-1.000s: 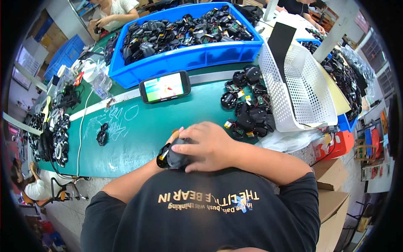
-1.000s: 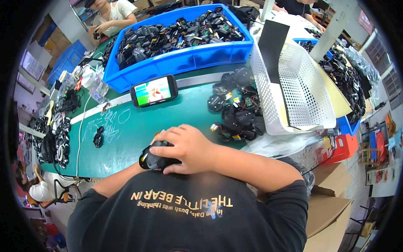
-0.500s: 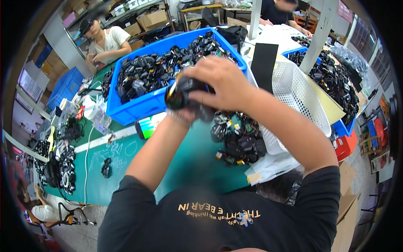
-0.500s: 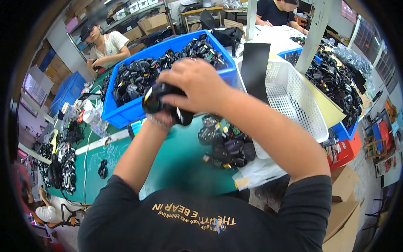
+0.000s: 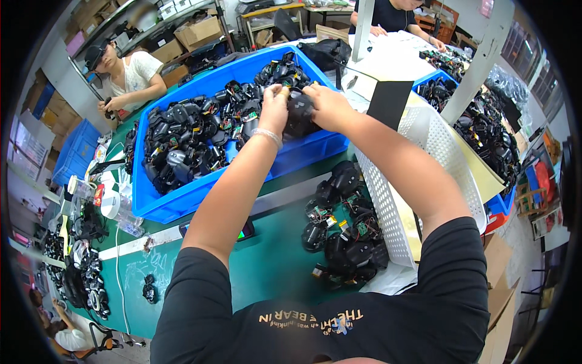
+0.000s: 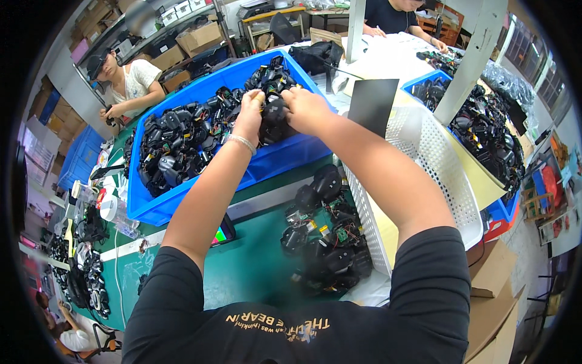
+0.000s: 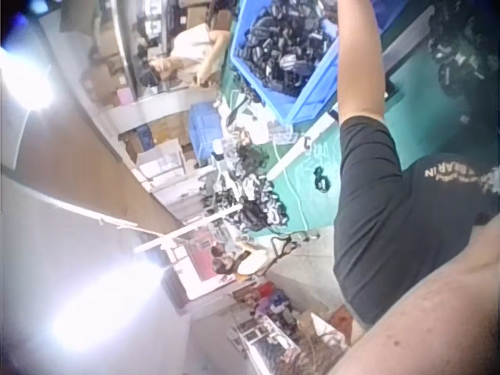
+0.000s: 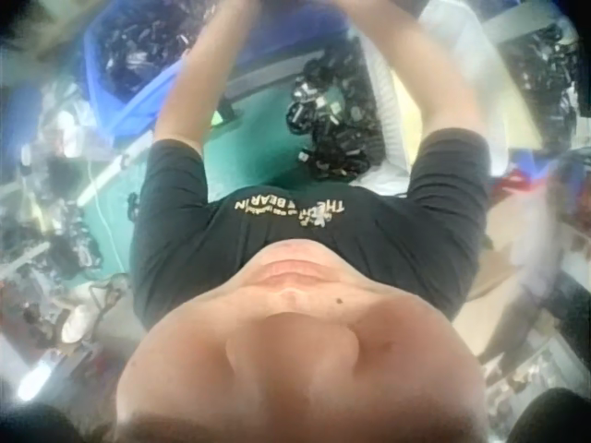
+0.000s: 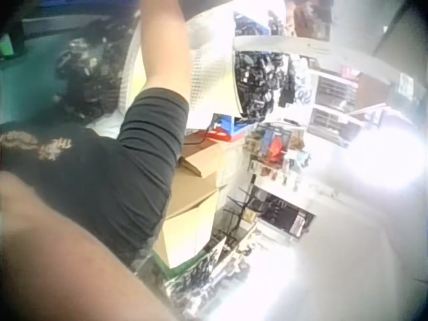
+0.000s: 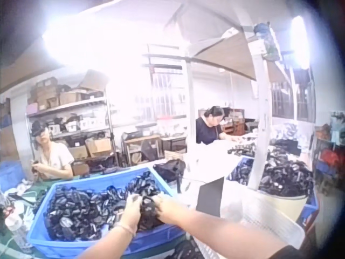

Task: The person assembles small electronic components by inserting batteries and connecting wires. They handle the components one by one, placing them into a blue bin or onto the table after assembly.

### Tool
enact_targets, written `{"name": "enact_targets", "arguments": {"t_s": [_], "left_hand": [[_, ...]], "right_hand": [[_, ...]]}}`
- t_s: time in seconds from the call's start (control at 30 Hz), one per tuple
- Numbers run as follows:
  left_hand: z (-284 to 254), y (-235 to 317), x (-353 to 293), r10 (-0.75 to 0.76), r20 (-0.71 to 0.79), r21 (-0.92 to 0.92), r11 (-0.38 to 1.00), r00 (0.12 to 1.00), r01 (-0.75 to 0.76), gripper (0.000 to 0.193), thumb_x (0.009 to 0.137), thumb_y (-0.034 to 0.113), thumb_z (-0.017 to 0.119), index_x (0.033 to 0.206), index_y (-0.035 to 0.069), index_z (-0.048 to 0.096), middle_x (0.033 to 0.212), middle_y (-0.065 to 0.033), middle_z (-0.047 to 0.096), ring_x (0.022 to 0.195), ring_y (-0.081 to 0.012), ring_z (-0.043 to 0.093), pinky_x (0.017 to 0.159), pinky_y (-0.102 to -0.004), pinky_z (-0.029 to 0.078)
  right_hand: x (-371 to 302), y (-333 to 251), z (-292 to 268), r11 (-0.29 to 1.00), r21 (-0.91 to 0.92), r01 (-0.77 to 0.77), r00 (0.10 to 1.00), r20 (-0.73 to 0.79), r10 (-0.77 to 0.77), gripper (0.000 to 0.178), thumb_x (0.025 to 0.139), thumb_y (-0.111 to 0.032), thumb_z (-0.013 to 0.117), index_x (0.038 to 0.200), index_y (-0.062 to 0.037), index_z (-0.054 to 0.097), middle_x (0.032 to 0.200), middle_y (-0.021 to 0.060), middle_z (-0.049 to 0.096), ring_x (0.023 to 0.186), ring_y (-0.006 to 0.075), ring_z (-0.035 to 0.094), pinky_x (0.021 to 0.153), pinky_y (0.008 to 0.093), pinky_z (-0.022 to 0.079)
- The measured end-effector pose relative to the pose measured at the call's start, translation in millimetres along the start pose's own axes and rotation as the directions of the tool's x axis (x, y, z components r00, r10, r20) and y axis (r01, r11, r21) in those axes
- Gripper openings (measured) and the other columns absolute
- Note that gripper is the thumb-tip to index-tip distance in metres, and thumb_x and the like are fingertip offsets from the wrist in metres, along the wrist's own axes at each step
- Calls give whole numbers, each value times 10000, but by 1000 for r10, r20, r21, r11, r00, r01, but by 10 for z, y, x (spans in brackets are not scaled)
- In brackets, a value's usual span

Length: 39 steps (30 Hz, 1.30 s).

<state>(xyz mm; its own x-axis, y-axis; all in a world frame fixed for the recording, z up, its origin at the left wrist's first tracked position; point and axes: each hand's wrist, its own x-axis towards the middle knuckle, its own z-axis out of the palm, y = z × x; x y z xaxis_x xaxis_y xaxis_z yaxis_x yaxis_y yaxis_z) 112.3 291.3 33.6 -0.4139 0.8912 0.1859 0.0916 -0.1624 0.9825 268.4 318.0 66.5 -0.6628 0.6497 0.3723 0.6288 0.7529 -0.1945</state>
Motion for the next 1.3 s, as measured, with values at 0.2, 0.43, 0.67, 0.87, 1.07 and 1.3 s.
{"name": "enact_targets", "arguments": {"t_s": [0.2, 0.43, 0.67, 0.87, 1.07, 1.3], "left_hand": [[59, 172, -402, 384, 392, 790, 325, 836, -520, 548, 843, 506, 549, 1297, 215, 450, 1427, -215, 289, 1350, -385, 227, 1028, -608, 188], [-143, 37, 76, 77, 334, 893, 293, 940, -341, 592, 883, 631, 371, 1412, 376, 304, 1487, -158, 261, 1383, -328, 217, 1043, -598, 213], [-235, -120, -45, 567, 460, 802, 66, 684, -594, 453, 921, 455, 441, 1325, 250, 444, 1434, -163, 327, 1332, -342, 294, 1049, -537, 257], [-549, 510, -2100, 571, 619, 235, 520, 539, -821, 379, 768, 116, 645, 1125, 38, 545, 1172, -174, 522, 1131, -360, 476, 976, -398, 375], [-676, -141, -2682, 175, 720, 511, 520, 671, -684, 451, 677, 63, 629, 1122, 102, 570, 1249, -169, 456, 1105, -348, 483, 901, -420, 431], [-862, -93, -2783, 107, 705, 564, 514, 701, -646, 205, 715, 146, 659, 873, 45, 577, 1174, -143, 489, 1037, -332, 499, 817, -414, 448]], "right_hand": [[-109, 151, -190, 886, -432, 170, 979, 180, -100, 455, 774, -198, 611, 1210, -104, 519, 1121, 88, 573, 1101, 242, 541, 867, 420, 442], [-787, 75, -1321, 999, -19, 38, 991, -127, -40, 337, 834, -265, 617, 1118, -96, 554, 1054, 135, 604, 1006, 303, 590, 831, 408, 473], [-2127, 305, -1137, 963, -201, -179, 829, 497, 258, 456, 784, -226, 675, 1183, -54, 536, 1166, 135, 567, 1093, 328, 533, 928, 389, 425], [-2394, -398, -1395, 998, 49, -32, 980, 196, 22, 358, 815, -155, 640, 1142, -45, 545, 1113, 132, 590, 1031, 304, 564, 889, 372, 440], [-2495, -1169, -1304, 906, 349, 239, 969, -142, -201, 229, 817, -51, 601, 1032, 21, 571, 985, 133, 600, 895, 253, 581, 813, 331, 448], [-3005, -1699, -533, 699, 715, 15, 978, -155, 138, 135, 821, -20, 591, 951, 14, 585, 856, 108, 595, 799, 223, 588, 726, 296, 462]]}}
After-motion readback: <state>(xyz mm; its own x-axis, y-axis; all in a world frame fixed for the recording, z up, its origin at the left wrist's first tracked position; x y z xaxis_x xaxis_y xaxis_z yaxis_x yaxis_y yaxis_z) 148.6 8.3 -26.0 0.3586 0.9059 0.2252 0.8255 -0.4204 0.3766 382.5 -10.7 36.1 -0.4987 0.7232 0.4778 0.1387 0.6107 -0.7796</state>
